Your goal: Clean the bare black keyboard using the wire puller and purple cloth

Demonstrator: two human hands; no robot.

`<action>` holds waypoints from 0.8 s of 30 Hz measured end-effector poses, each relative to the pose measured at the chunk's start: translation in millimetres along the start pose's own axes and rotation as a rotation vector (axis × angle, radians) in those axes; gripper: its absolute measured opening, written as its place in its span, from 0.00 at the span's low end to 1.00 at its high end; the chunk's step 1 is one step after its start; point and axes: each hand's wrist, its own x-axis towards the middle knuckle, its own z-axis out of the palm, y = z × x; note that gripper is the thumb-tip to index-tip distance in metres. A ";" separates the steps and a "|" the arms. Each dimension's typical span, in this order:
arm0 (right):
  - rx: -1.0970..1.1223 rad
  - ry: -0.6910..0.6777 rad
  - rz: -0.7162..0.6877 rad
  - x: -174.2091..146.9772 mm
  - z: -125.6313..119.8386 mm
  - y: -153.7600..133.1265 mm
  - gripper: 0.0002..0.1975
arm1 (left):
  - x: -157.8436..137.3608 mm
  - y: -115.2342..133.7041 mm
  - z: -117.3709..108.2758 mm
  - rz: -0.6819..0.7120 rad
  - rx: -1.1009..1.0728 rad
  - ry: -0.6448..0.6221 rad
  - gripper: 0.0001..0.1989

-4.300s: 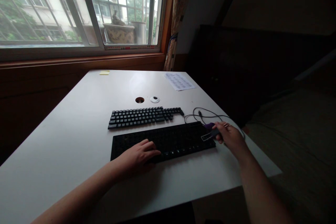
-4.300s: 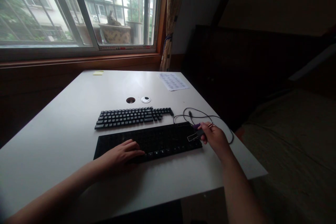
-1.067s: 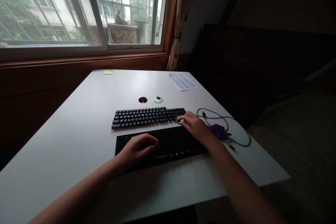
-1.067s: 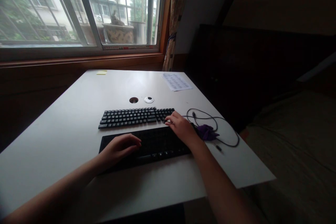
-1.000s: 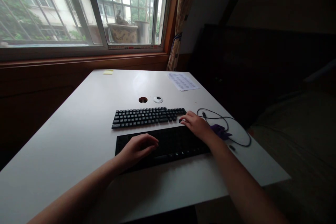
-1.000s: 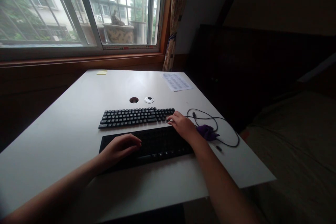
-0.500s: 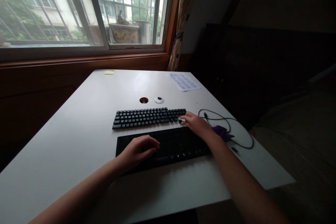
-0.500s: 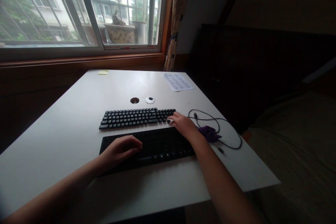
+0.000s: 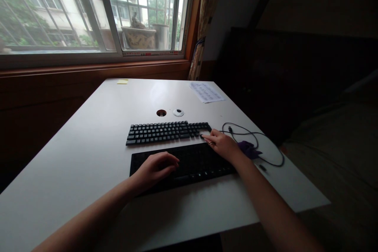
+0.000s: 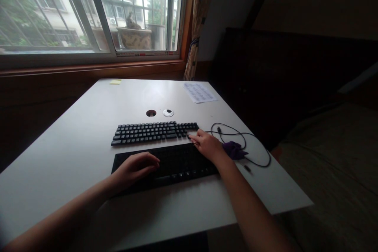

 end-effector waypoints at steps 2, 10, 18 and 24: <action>-0.004 -0.004 -0.006 2.7 -0.3 0.7 0.15 | -0.1 0.6 -0.1 0.004 0.003 -0.001 0.09; 0.042 -0.008 -0.009 10.7 4.9 8.7 0.15 | -0.1 3.0 -0.1 0.009 0.017 -0.004 0.09; 0.098 0.013 -0.018 11.1 11.9 14.2 0.16 | -0.5 2.5 -0.2 0.010 0.027 -0.007 0.09; 0.103 0.017 -0.016 11.6 13.7 15.1 0.15 | -0.6 2.3 -0.1 0.024 0.052 -0.004 0.09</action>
